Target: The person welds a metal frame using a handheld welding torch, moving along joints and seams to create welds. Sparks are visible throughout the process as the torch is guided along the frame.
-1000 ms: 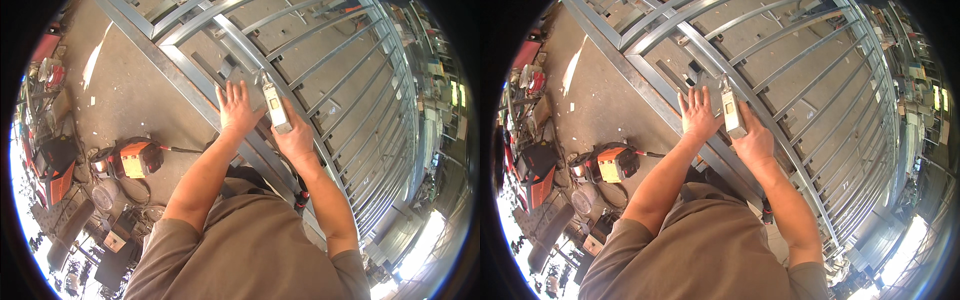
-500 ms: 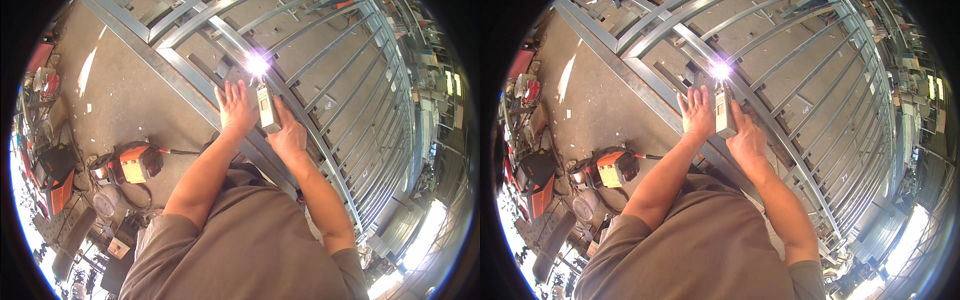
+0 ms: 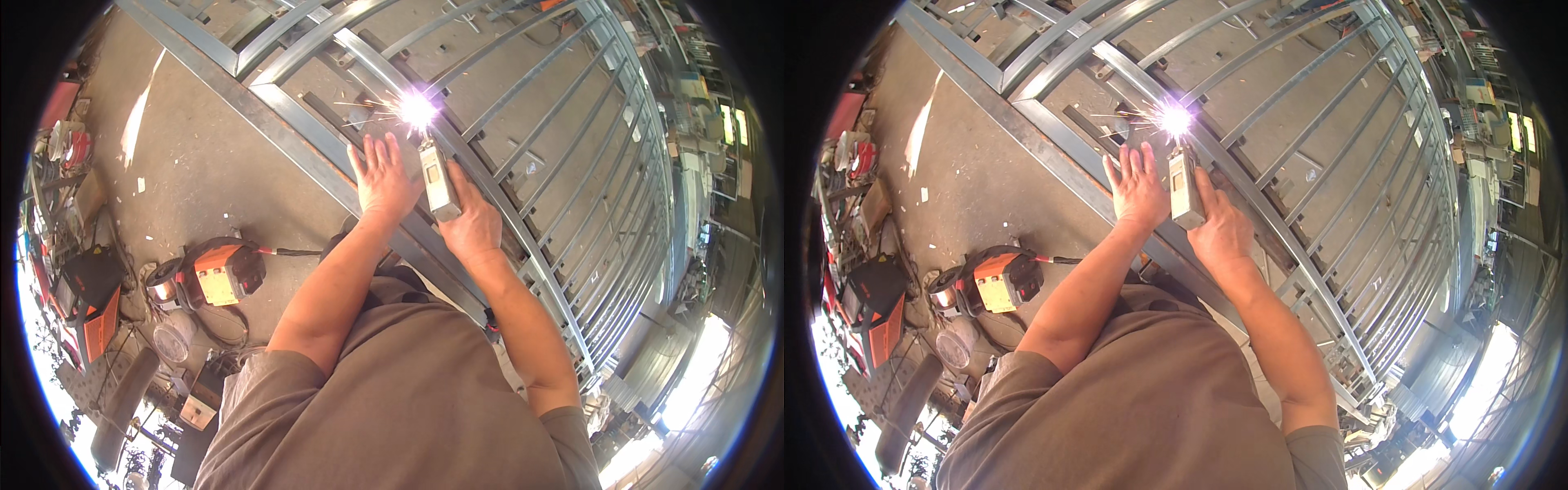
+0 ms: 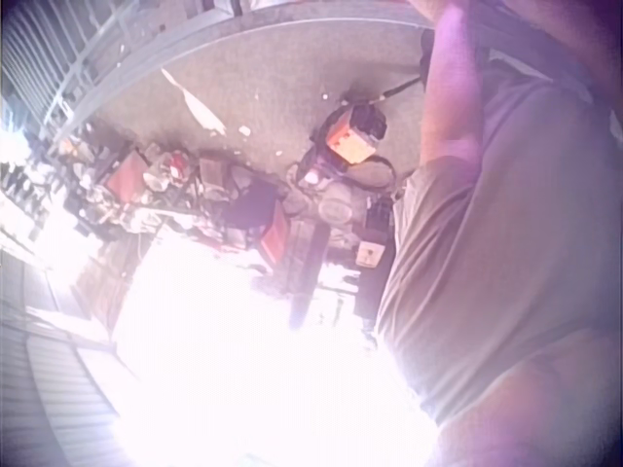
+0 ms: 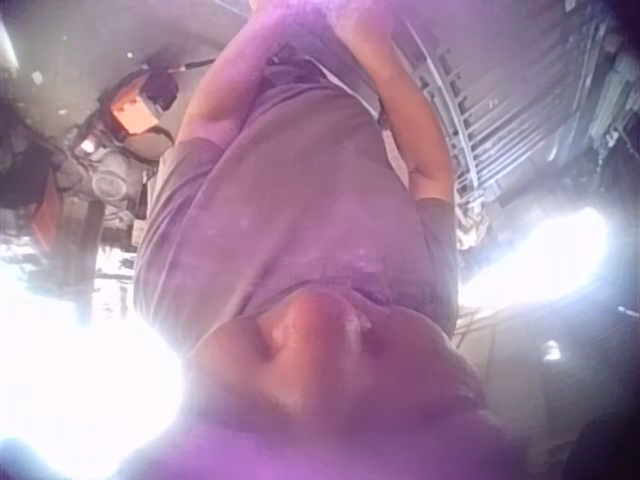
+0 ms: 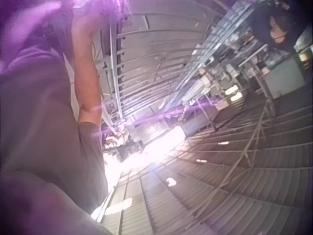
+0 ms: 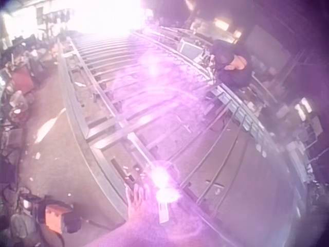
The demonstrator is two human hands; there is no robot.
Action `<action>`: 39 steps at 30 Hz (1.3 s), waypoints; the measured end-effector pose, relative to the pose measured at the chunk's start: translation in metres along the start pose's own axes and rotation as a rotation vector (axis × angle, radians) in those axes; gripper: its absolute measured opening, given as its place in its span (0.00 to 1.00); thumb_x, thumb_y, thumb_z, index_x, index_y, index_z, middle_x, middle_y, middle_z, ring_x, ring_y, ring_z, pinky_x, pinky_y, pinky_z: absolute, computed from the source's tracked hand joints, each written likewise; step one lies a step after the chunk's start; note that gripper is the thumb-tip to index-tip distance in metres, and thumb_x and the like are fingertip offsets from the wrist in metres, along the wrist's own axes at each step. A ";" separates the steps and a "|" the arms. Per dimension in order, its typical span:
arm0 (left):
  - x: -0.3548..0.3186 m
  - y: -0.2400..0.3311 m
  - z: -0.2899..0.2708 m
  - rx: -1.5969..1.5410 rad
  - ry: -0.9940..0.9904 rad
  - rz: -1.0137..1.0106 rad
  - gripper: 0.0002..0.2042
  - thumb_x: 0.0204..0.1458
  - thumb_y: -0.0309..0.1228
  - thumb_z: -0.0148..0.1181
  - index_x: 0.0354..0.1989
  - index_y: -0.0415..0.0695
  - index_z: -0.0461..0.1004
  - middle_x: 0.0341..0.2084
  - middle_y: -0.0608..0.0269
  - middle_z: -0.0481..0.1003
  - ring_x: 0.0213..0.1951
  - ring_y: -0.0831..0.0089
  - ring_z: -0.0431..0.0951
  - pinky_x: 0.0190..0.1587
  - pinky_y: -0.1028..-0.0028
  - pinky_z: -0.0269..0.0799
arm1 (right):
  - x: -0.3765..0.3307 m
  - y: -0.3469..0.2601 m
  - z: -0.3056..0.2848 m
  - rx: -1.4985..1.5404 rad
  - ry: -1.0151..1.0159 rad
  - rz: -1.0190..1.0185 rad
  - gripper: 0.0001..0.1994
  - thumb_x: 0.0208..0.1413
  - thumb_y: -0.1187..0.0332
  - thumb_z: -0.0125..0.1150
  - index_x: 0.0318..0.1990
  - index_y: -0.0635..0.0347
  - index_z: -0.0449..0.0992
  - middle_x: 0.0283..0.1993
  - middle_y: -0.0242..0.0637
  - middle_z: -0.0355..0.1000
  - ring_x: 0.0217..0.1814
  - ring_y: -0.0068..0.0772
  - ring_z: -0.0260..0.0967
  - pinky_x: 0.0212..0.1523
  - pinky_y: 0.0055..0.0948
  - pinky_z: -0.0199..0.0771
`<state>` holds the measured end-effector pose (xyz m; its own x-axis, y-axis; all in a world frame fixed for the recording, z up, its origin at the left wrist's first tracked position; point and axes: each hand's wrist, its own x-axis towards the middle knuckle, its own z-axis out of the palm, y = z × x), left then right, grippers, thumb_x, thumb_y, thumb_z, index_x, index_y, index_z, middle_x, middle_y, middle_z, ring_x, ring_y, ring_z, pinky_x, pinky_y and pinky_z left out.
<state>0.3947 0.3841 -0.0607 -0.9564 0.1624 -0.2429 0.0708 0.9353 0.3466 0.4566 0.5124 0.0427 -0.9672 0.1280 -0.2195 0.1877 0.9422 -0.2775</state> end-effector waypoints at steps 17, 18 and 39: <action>-0.001 0.005 -0.007 -0.024 -0.011 -0.007 0.52 0.53 0.62 0.59 0.77 0.34 0.49 0.73 0.46 0.58 0.79 0.50 0.44 0.77 0.42 0.20 | -0.071 0.053 0.006 0.074 0.122 -0.026 0.41 0.48 0.73 0.70 0.73 0.47 0.63 0.54 0.47 0.78 0.50 0.56 0.79 0.47 0.48 0.82; -0.001 0.005 -0.006 -0.031 -0.011 -0.007 0.53 0.52 0.62 0.60 0.77 0.34 0.50 0.73 0.46 0.59 0.79 0.50 0.45 0.77 0.42 0.21 | -0.070 0.054 0.009 0.078 0.158 -0.053 0.43 0.45 0.74 0.69 0.74 0.45 0.63 0.50 0.46 0.78 0.46 0.57 0.79 0.44 0.49 0.81; 0.000 0.001 0.004 -0.022 0.042 0.018 0.55 0.52 0.65 0.60 0.76 0.33 0.49 0.73 0.41 0.59 0.79 0.50 0.47 0.77 0.42 0.23 | -0.071 0.052 0.016 0.011 0.106 0.018 0.51 0.41 0.72 0.73 0.76 0.38 0.56 0.50 0.45 0.77 0.46 0.54 0.79 0.44 0.49 0.81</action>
<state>0.3963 0.3863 -0.0639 -0.9660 0.1657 -0.1984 0.0825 0.9251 0.3706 0.5374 0.5475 0.0284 -0.9761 0.1780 -0.1243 0.2069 0.9361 -0.2845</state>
